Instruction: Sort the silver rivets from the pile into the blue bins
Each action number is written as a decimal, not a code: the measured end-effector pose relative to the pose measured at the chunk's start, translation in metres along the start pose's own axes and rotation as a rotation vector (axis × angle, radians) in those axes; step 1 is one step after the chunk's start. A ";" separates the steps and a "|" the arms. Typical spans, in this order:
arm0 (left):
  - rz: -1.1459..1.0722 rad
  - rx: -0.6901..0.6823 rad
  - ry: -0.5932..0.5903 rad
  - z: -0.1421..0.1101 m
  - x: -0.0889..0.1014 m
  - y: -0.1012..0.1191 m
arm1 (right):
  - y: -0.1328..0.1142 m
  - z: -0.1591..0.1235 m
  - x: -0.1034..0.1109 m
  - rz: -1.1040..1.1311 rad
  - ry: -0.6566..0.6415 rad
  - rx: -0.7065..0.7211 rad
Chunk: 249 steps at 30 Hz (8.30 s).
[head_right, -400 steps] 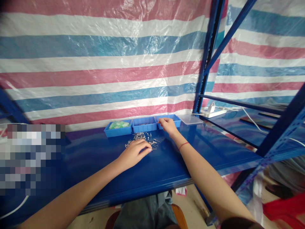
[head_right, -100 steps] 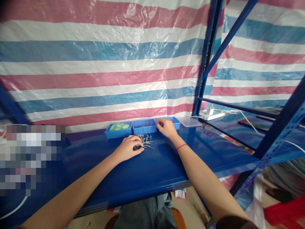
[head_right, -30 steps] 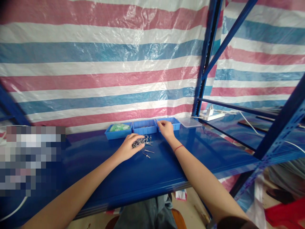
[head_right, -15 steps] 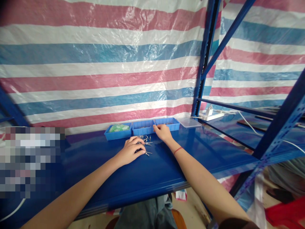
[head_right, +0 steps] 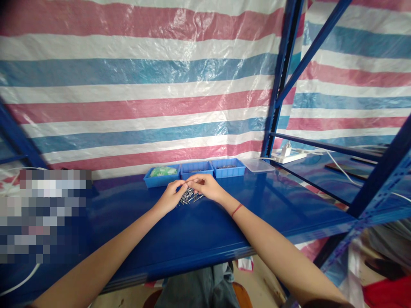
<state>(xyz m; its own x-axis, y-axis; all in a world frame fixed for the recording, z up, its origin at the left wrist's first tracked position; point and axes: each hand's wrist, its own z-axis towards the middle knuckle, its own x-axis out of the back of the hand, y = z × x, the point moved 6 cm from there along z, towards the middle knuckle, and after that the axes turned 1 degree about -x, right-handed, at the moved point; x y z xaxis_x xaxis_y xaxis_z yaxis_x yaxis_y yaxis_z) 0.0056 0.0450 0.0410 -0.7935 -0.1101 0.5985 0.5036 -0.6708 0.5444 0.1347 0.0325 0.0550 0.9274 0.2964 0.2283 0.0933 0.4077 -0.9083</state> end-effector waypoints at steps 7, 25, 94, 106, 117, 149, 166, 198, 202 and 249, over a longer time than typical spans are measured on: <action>-0.096 0.048 -0.009 0.000 0.001 0.000 | 0.005 0.002 0.002 0.120 0.037 0.006; -0.065 0.029 0.080 -0.002 0.006 0.007 | -0.007 0.003 0.006 -0.227 0.120 0.205; -0.152 0.042 0.148 -0.005 0.017 0.022 | 0.004 -0.001 0.007 -0.186 -0.135 -0.036; -0.083 0.003 0.178 -0.005 0.017 0.014 | -0.016 0.000 0.020 -0.297 0.131 0.176; 0.125 0.033 0.004 -0.007 0.003 0.007 | -0.026 -0.002 0.056 -0.706 0.485 0.280; 0.114 0.019 -0.053 -0.001 -0.002 -0.004 | -0.005 0.004 0.011 -0.308 0.096 0.127; -0.037 0.002 -0.060 -0.004 -0.001 0.012 | -0.019 0.000 0.011 -0.383 0.129 0.243; 0.438 0.018 -0.256 -0.012 -0.001 0.005 | 0.023 0.004 0.021 -0.792 -0.195 0.030; 0.427 0.025 -0.253 -0.012 -0.001 0.007 | 0.018 0.002 0.009 -0.843 -0.206 0.116; -0.064 -0.001 0.142 -0.001 0.019 0.013 | -0.028 -0.004 0.010 -0.481 0.131 0.347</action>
<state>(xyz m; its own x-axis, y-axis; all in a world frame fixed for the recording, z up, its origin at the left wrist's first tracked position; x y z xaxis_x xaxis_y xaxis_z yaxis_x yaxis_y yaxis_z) -0.0034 0.0331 0.0592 -0.8643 -0.1695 0.4735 0.4502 -0.6804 0.5782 0.1427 0.0206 0.0809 0.8495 -0.0905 0.5198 0.4097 0.7339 -0.5418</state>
